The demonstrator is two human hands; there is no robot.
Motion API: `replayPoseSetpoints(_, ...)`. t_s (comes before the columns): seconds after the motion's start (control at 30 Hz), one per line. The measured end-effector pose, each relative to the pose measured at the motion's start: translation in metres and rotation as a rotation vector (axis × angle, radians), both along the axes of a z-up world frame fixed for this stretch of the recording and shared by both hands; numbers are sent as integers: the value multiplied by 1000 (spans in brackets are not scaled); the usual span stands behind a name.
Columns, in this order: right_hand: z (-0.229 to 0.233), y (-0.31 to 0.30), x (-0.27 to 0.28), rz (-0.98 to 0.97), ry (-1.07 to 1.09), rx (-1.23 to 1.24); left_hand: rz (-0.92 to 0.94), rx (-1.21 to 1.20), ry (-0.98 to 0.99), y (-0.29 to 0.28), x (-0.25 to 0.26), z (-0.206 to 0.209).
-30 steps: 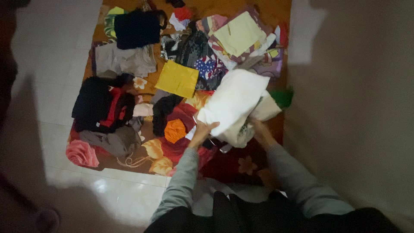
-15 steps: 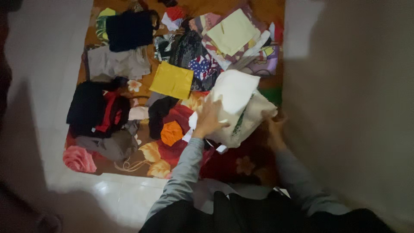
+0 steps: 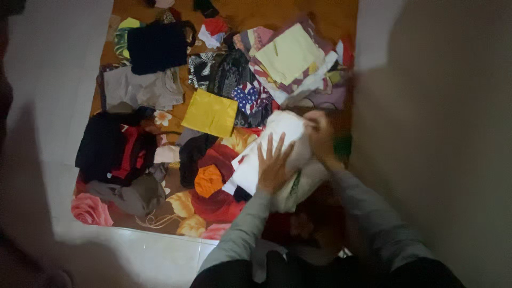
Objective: The person folds several pieces of clothing by hand on a bed, stacking them into a pile, and then places the stack into a closet.
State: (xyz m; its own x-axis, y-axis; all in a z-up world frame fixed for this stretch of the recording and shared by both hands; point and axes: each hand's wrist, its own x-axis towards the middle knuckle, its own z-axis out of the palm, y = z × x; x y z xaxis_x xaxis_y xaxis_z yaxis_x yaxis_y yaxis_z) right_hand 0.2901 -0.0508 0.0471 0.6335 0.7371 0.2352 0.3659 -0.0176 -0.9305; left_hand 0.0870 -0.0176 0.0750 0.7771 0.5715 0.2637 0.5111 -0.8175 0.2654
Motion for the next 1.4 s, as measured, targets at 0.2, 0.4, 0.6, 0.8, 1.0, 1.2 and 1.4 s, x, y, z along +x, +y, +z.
replayPoseSetpoints(0.2,-69,34,22,266,-284,-244,13,-125,158,4,22,-30)
replayPoseSetpoints(0.4,-71,119,83,253,-43,-244,3,-273,213,-4,28,-52)
replayPoseSetpoints(0.6,-83,202,100,181,-541,-192,-8,-193,137,-12,28,-69)
replayPoseSetpoints(0.8,-170,249,117,205,-984,-451,23,-166,149,-10,26,-92)
replayPoseSetpoints(1.0,-168,258,215,340,-463,-528,47,228,61,-5,22,-118)
replayPoseSetpoints(1.2,-68,232,251,327,116,-576,76,267,90,-7,25,-120)
replayPoseSetpoints(1.4,2,212,267,365,379,-130,91,-61,67,-8,35,-114)
